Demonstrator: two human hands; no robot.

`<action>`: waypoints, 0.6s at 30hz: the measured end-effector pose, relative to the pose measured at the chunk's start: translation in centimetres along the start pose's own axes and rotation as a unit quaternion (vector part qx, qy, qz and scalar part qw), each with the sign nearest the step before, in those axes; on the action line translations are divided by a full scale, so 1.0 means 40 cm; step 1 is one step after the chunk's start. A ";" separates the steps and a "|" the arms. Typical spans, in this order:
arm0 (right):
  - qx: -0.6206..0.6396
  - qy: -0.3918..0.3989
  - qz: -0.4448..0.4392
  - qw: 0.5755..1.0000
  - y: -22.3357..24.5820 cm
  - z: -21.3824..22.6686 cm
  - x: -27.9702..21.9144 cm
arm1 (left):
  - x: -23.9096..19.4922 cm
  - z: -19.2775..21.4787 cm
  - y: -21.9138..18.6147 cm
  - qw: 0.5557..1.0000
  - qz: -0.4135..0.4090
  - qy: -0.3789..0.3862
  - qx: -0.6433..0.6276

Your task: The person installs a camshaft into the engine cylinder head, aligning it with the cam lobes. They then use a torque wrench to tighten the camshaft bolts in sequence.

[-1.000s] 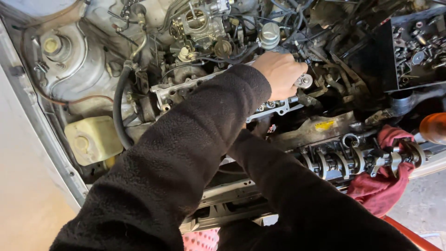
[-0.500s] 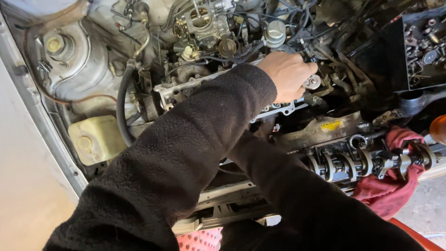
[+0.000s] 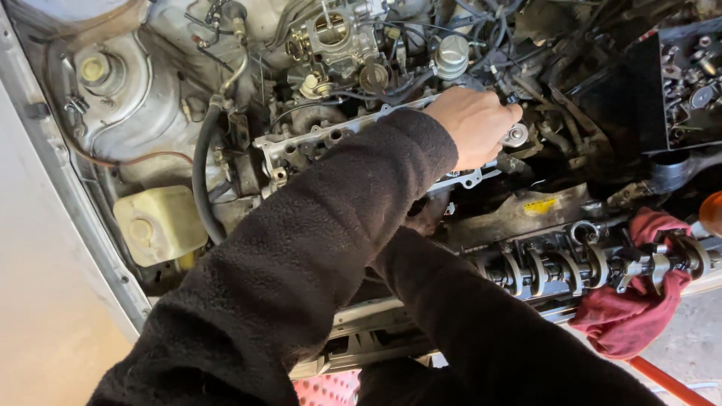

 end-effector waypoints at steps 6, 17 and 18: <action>-0.009 -0.024 0.005 1.000 -0.020 0.025 -0.009 | 0.006 0.003 -0.008 0.999 -0.018 -0.038 0.030; -0.009 0.011 -0.081 0.997 -0.114 -0.061 0.031 | -0.022 0.016 -0.009 0.994 -0.016 -0.107 0.010; -0.009 0.010 -0.081 0.997 -0.121 -0.073 0.032 | -0.022 0.021 -0.010 0.994 -0.016 -0.108 0.010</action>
Point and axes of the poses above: each hand's wrist, its own x-axis towards the middle knuckle, its own z-axis out of the back of the hand, y = z × x, the point moved 4 cm from there along x, towards the middle knuckle, and after that the axes turned 15 degrees about -z, right-handed, at the moved point
